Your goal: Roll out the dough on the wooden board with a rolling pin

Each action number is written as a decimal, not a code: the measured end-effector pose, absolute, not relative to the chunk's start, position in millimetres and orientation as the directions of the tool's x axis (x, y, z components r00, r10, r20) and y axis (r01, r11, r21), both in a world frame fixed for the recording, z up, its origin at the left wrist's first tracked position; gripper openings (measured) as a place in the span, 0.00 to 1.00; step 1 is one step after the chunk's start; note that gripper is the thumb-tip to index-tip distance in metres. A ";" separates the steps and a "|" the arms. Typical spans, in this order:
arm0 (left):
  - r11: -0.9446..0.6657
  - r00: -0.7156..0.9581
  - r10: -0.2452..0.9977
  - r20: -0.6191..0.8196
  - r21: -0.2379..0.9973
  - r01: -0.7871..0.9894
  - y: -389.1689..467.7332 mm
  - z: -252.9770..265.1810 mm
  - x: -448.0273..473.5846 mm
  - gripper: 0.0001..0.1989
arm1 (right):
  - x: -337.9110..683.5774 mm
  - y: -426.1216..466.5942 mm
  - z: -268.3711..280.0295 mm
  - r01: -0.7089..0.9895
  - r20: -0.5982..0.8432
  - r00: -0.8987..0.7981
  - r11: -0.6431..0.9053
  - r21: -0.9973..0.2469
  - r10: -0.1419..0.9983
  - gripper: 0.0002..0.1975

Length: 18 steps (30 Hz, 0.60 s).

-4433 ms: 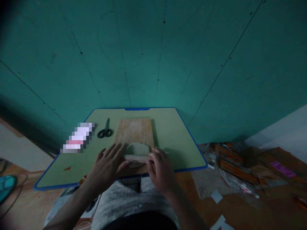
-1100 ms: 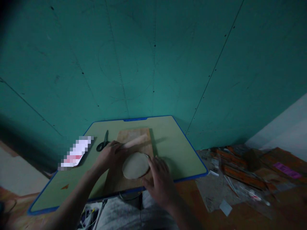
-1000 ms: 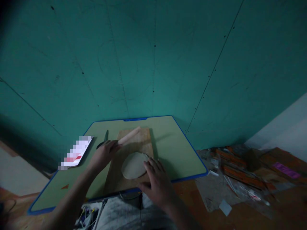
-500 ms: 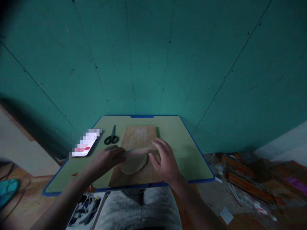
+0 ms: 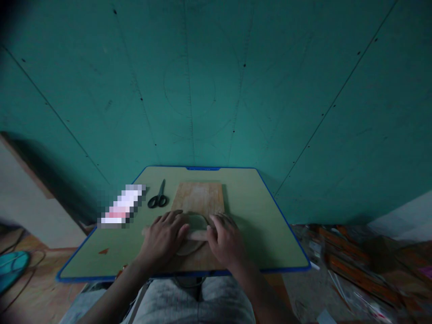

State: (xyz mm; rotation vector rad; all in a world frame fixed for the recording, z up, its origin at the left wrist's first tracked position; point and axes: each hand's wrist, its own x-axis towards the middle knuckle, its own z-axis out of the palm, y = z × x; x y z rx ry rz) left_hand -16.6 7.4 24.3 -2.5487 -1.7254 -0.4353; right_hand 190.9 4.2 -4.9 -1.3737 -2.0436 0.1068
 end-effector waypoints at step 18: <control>-0.208 0.192 0.962 0.196 0.063 0.976 69.5 32.2 -2.1 0.17 | 190.0 65.4 12.6 0.903 0.120 -0.108 0.148 -0.402 0.987 0.22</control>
